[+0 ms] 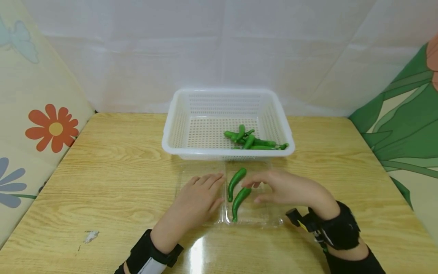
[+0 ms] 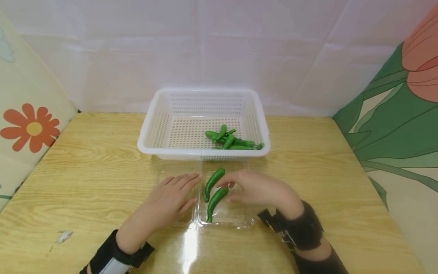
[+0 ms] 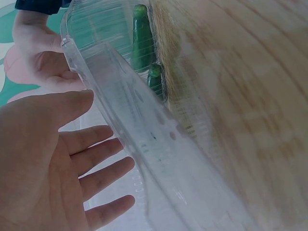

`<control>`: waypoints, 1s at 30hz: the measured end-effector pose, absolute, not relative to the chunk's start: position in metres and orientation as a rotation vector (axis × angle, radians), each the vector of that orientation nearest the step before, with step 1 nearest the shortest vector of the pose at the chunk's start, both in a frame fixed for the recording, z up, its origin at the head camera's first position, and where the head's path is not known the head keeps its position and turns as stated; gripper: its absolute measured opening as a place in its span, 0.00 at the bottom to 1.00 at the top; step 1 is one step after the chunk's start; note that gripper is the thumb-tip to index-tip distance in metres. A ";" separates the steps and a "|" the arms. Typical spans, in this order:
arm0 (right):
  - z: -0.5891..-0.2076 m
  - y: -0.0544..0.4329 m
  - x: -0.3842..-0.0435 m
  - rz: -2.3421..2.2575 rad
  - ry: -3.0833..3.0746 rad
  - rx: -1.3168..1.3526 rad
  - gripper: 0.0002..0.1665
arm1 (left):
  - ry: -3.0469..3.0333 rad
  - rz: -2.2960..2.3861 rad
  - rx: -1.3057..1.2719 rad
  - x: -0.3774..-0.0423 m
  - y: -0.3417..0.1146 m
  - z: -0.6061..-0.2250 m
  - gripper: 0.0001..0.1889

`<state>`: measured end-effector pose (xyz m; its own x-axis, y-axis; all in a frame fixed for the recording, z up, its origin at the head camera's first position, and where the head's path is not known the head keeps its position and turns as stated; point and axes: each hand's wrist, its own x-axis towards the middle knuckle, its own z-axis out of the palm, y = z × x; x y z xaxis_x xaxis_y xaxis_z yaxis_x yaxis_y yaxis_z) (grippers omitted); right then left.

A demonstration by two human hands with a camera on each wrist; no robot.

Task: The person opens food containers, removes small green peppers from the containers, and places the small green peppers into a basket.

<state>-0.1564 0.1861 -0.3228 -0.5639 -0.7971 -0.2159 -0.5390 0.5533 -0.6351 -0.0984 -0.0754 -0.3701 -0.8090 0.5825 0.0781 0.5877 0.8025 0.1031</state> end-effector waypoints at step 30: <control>-0.352 0.178 -0.165 -0.722 2.313 -1.182 0.25 | -2.943 -0.202 -0.954 -0.098 -0.075 -0.370 0.30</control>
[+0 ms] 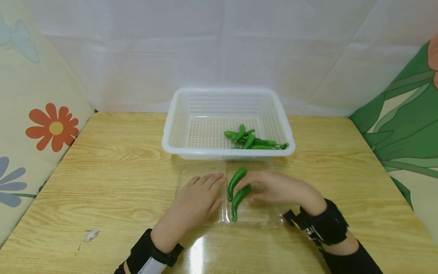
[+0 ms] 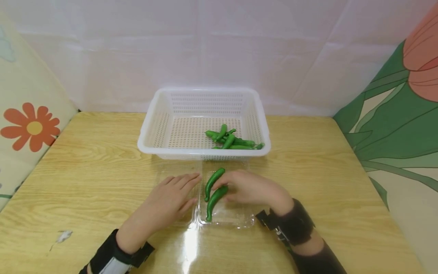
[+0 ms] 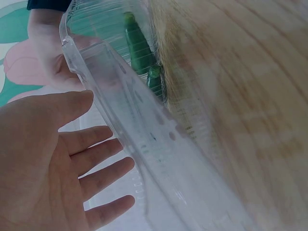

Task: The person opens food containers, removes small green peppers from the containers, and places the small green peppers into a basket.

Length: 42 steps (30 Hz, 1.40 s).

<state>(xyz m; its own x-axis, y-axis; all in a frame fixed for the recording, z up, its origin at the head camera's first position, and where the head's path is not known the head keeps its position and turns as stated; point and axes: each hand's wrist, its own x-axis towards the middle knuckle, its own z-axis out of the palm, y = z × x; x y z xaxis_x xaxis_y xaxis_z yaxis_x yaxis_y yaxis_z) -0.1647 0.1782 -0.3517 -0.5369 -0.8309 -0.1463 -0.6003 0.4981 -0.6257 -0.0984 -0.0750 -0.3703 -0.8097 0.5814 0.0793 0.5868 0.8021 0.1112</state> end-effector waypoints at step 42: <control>-0.364 0.169 -0.167 -0.639 2.396 -1.186 0.21 | -2.944 -0.211 -0.953 -0.098 -0.075 -0.369 0.30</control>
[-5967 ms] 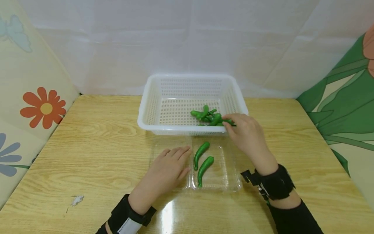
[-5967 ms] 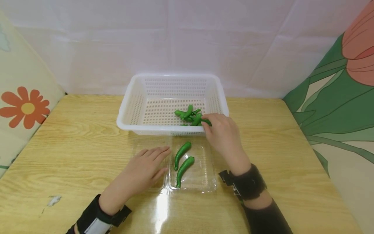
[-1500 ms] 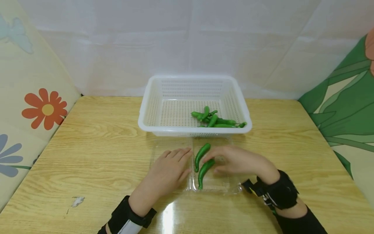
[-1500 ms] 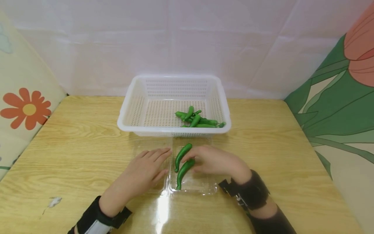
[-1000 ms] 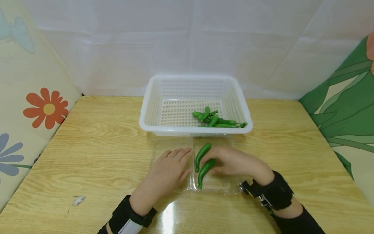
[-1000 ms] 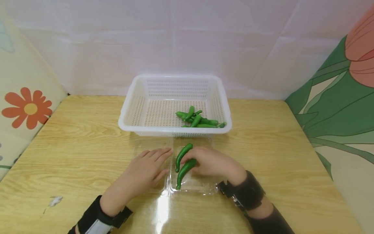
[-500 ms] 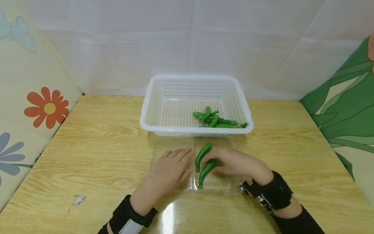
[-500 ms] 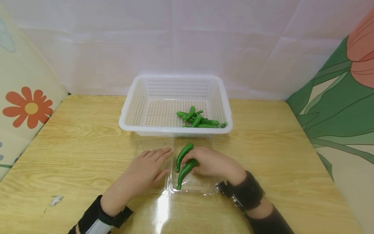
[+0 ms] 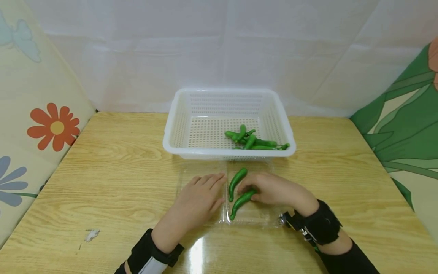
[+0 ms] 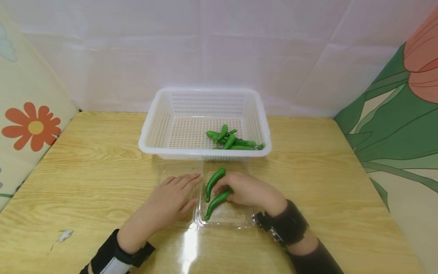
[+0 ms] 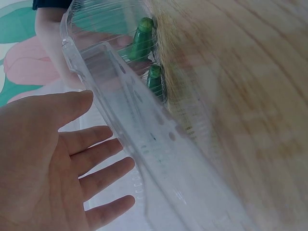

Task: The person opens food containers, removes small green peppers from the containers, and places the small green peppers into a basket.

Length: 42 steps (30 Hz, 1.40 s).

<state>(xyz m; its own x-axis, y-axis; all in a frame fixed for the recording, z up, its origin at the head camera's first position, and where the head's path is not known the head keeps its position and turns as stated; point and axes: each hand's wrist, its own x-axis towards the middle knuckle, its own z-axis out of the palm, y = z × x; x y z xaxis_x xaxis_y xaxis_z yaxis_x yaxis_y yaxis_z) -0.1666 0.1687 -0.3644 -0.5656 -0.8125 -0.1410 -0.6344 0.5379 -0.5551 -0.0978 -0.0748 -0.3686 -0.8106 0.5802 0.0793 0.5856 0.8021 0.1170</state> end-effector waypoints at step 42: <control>-0.364 0.168 -0.164 -0.632 2.486 -1.130 0.24 | -2.935 -0.173 -0.954 -0.098 -0.075 -0.370 0.30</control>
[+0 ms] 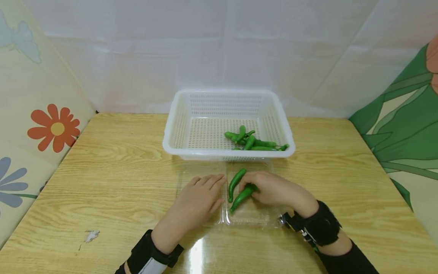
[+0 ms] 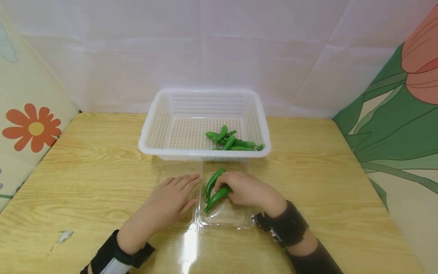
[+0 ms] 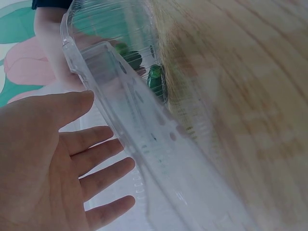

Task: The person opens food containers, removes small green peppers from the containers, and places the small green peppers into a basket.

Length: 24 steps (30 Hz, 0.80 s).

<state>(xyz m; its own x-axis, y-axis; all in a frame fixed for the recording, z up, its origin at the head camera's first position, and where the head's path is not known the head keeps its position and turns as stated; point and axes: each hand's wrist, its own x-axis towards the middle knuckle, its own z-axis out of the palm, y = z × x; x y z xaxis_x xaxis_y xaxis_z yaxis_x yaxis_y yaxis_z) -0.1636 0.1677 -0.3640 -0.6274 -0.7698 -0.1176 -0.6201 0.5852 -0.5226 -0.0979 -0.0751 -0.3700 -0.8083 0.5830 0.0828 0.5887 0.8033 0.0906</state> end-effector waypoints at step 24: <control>-0.329 0.175 -0.150 -0.684 2.569 -1.151 0.22 | -2.941 -0.154 -0.956 -0.097 -0.074 -0.370 0.30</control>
